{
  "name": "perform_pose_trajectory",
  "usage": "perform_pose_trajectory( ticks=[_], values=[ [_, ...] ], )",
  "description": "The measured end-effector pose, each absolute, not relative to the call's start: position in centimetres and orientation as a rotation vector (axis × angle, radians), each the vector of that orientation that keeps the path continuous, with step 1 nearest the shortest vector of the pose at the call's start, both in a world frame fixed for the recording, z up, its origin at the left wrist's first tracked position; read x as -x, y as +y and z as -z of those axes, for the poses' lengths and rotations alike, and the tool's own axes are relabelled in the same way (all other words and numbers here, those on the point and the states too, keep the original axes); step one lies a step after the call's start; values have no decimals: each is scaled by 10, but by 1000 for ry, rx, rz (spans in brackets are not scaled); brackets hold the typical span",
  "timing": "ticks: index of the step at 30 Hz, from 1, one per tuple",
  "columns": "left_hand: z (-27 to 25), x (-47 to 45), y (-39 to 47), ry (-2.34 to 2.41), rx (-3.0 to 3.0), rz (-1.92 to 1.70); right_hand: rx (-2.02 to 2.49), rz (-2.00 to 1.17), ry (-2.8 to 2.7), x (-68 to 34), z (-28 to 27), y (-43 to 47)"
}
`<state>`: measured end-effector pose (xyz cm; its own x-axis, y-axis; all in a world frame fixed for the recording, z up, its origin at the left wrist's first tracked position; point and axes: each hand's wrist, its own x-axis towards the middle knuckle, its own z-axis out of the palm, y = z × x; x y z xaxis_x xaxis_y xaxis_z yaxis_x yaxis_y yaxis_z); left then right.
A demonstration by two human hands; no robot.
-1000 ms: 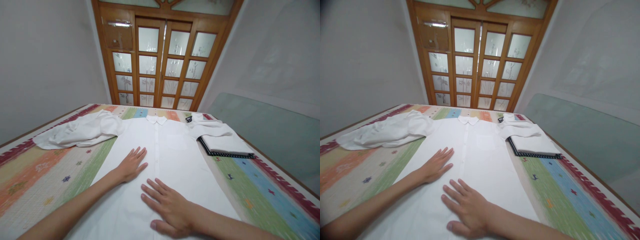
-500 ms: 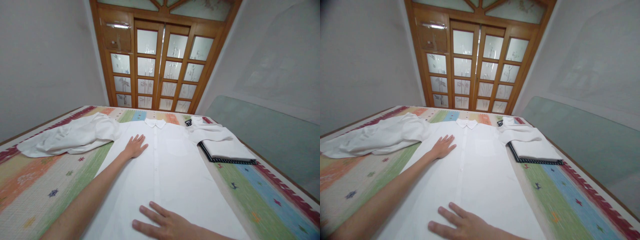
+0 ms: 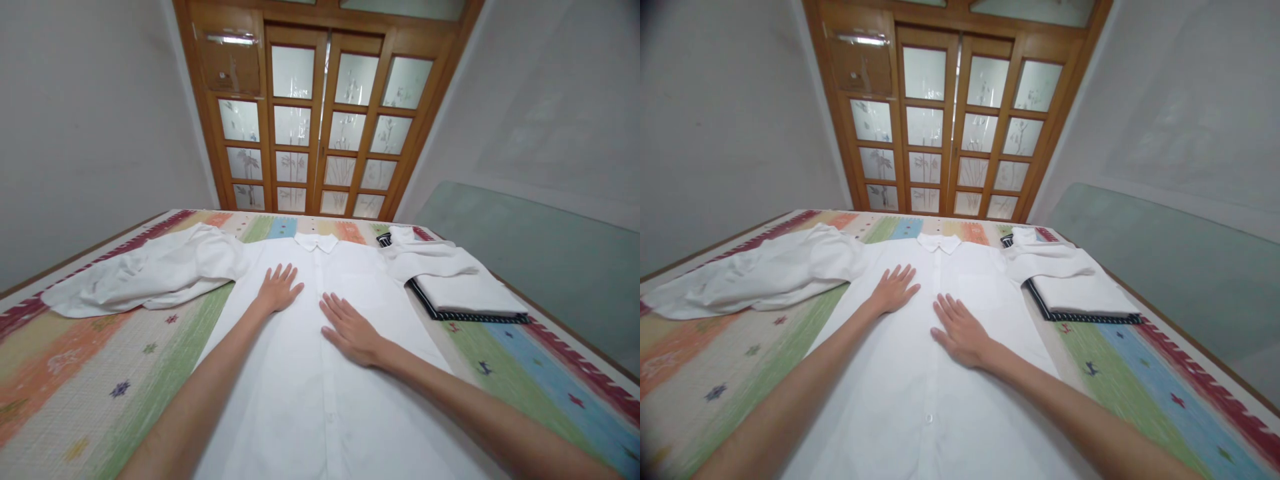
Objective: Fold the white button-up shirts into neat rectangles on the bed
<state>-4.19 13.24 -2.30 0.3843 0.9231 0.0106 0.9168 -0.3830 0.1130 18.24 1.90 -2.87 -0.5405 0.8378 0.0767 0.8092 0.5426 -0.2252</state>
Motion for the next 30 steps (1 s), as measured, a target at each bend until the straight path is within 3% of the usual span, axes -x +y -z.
perform_pose_trajectory(
  ticks=[13,25,30],
  values=[
    [20,41,136,1692,-2505,-93,1927,-95,-2409,-191,28,144],
    [16,6,181,1700,-2548,-109,1880,-93,-2413,-185,27,181],
    [17,4,197,1804,-2443,-62,2132,-126,-2243,-187,25,185]
  ],
)
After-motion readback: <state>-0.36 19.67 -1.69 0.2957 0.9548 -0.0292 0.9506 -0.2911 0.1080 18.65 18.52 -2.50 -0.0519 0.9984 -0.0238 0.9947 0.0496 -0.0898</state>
